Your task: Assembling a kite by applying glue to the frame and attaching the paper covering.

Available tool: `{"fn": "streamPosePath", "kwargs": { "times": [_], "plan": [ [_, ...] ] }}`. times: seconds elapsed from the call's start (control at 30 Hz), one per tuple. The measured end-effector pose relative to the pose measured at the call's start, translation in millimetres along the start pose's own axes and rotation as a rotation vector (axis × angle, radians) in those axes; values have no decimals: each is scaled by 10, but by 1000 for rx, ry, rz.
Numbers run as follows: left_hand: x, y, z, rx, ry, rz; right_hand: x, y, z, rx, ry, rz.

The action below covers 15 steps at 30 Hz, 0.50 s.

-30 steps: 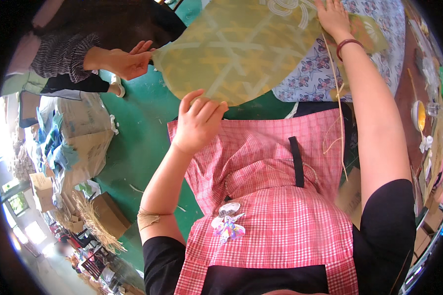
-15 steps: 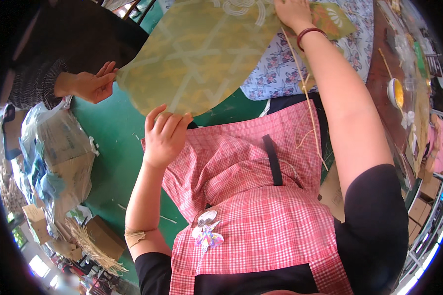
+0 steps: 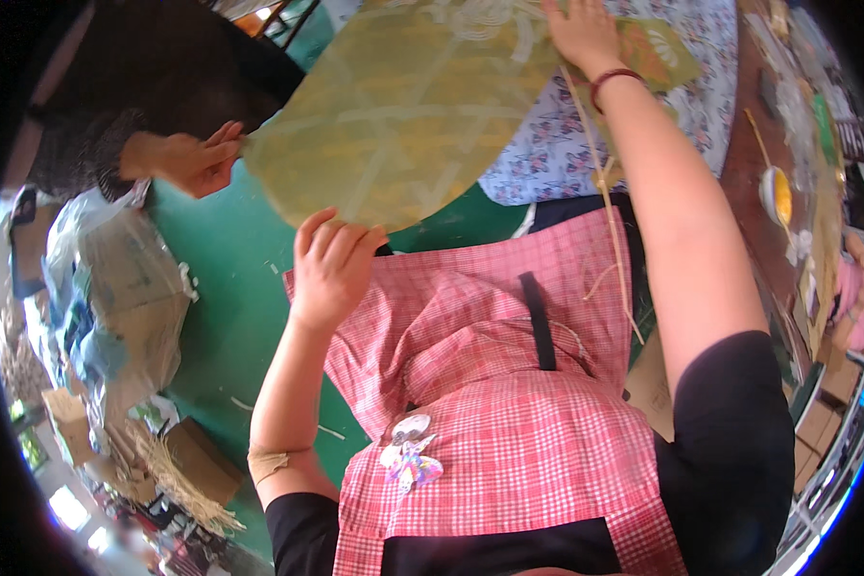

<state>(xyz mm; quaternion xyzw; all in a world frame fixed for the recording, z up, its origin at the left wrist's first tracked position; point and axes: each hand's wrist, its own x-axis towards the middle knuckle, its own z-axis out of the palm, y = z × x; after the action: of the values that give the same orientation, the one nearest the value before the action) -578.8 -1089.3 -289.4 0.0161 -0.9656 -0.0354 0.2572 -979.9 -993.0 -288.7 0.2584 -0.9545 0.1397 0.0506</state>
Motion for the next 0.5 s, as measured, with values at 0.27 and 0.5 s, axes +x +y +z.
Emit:
{"fn": "streamPosePath", "kwargs": {
  "times": [0.27, 0.5],
  "plan": [
    [-53, -30, 77, -22, 28, 5, 448, 598, 593, -87, 162, -127],
    [-100, -37, 69, -27, 19, 5, 472, 567, 637, -104, 159, -136]
  ]
}}
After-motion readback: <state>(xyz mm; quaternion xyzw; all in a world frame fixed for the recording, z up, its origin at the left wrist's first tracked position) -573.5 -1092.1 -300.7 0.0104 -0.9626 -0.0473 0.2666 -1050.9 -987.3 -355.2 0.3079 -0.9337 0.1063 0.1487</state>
